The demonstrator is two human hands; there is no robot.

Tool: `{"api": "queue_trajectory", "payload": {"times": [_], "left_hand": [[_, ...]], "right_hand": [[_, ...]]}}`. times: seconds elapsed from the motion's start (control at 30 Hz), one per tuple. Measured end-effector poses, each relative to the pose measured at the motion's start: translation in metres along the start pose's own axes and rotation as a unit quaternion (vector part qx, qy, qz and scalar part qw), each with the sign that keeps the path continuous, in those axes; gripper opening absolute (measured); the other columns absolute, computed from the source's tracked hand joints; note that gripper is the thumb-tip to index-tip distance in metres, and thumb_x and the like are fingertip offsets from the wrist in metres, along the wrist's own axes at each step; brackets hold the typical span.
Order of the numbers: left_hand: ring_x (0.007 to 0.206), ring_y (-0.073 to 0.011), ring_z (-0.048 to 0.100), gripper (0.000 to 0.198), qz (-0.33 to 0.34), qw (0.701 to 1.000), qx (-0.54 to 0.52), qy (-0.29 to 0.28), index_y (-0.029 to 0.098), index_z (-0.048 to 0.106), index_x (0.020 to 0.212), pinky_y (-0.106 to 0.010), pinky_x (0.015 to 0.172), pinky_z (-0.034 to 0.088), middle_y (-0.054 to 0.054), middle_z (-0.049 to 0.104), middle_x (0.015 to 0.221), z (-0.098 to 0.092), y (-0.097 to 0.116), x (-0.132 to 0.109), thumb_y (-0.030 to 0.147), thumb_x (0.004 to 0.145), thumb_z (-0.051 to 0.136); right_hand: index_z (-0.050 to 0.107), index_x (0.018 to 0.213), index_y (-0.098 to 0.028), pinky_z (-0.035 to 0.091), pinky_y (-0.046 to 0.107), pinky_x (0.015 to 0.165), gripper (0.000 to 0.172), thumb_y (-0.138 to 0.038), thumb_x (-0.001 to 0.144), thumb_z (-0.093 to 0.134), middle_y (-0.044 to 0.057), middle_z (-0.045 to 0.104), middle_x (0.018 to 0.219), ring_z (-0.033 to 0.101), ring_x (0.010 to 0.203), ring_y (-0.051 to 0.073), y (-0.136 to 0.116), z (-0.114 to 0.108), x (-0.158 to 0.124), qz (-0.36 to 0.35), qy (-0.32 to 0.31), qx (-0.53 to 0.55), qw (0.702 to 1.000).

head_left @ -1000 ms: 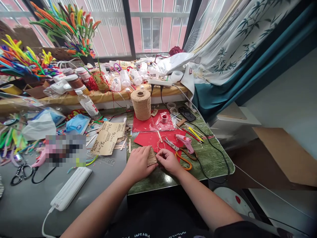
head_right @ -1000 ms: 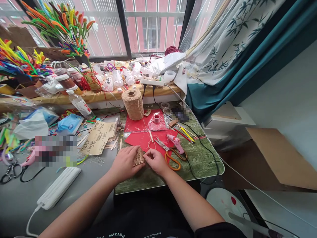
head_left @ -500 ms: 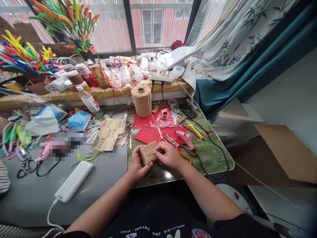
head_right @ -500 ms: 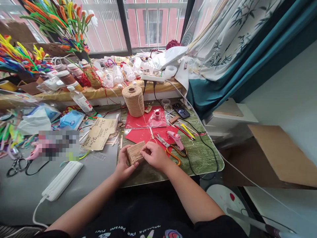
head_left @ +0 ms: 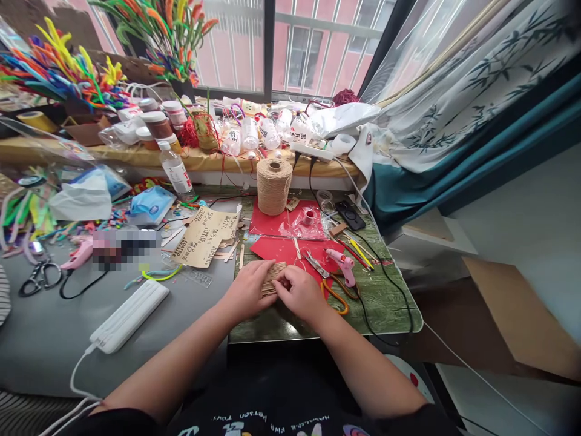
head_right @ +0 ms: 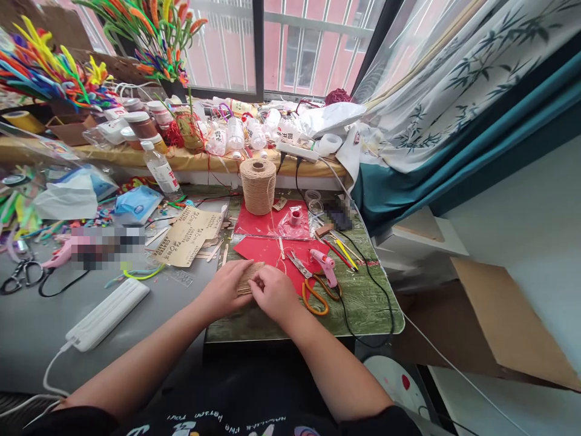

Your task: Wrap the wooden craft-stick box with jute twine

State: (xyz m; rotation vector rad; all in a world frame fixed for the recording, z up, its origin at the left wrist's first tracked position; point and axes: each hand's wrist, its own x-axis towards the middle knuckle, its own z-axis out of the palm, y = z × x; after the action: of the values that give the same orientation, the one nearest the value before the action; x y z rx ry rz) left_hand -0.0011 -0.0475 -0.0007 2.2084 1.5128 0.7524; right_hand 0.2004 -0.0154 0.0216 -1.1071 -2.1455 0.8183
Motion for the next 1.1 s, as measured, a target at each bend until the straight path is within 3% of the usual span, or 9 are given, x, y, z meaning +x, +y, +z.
{"api": "queue_trajectory", "payload": {"times": [0.27, 0.53, 0.73, 0.83, 0.93, 1.1], "left_hand": [[0.132, -0.0373, 0.056, 0.077, -0.006, 1.000, -0.014, 0.007, 0.027, 0.047, 0.150, -0.057, 0.111, 0.046, -0.014, 0.060, 0.143, 0.003, -0.003, -0.002, 0.053, 0.084, 0.078], [0.131, -0.0374, 0.056, 0.077, -0.012, 1.000, 0.011, -0.001, 0.027, 0.046, 0.150, -0.056, 0.110, 0.046, -0.014, 0.059, 0.143, 0.005, -0.004, -0.002, 0.057, 0.086, 0.076], [0.128, -0.0382, 0.057, 0.070, 0.001, 0.998, 0.067, -0.020, 0.025, 0.049, 0.144, -0.057, 0.109, 0.042, -0.014, 0.063, 0.138, -0.012, 0.015, 0.006, 0.053, 0.085, 0.075], [0.127, -0.0414, 0.057, 0.079, 0.015, 0.995, 0.094, -0.024, 0.023, 0.051, 0.142, -0.059, 0.111, 0.036, -0.016, 0.064, 0.135, -0.014, 0.030, 0.017, 0.055, 0.077, 0.081], [0.126, -0.0448, 0.057, 0.092, 0.009, 0.994, 0.102, -0.028, 0.018, 0.048, 0.147, -0.060, 0.108, 0.037, -0.021, 0.062, 0.137, -0.005, 0.039, 0.028, 0.057, 0.071, 0.084], [0.116, -0.0426, 0.062, 0.078, -0.005, 0.992, 0.123, -0.034, 0.019, 0.054, 0.139, -0.055, 0.099, 0.042, -0.019, 0.067, 0.126, 0.008, 0.038, 0.030, 0.058, 0.077, 0.081]], "right_hand": [[0.070, 0.084, -0.022, 0.050, 0.032, 0.068, 0.011, -0.028, 0.093, 0.069, 0.004, 0.068, 0.084, 0.062, 0.078, 0.020, 0.020, -0.014, -0.004, 0.045, 0.001, 0.086, 0.995], [0.070, 0.083, -0.022, 0.051, 0.030, 0.062, 0.018, -0.037, 0.092, 0.071, 0.004, 0.067, 0.082, 0.060, 0.069, 0.018, 0.029, -0.017, -0.007, 0.079, 0.027, 0.132, 0.988], [0.065, 0.084, -0.022, 0.050, 0.029, 0.052, 0.021, -0.042, 0.089, 0.072, 0.002, 0.066, 0.073, 0.058, 0.062, 0.018, 0.034, -0.005, -0.011, 0.153, 0.033, 0.245, 0.957], [0.063, 0.081, -0.023, 0.049, 0.028, 0.050, 0.023, -0.042, 0.089, 0.073, 0.000, 0.063, 0.067, 0.057, 0.058, 0.017, 0.035, -0.002, -0.011, 0.169, 0.035, 0.255, 0.951], [0.064, 0.082, -0.022, 0.051, 0.028, 0.054, 0.026, -0.046, 0.088, 0.074, 0.000, 0.065, 0.069, 0.060, 0.061, 0.017, 0.042, -0.003, -0.010, 0.165, 0.027, 0.277, 0.946], [0.068, 0.084, -0.019, 0.055, 0.029, 0.066, 0.035, -0.053, 0.087, 0.076, 0.002, 0.069, 0.078, 0.063, 0.070, 0.017, 0.067, -0.007, -0.011, 0.129, -0.020, 0.311, 0.941]]}}
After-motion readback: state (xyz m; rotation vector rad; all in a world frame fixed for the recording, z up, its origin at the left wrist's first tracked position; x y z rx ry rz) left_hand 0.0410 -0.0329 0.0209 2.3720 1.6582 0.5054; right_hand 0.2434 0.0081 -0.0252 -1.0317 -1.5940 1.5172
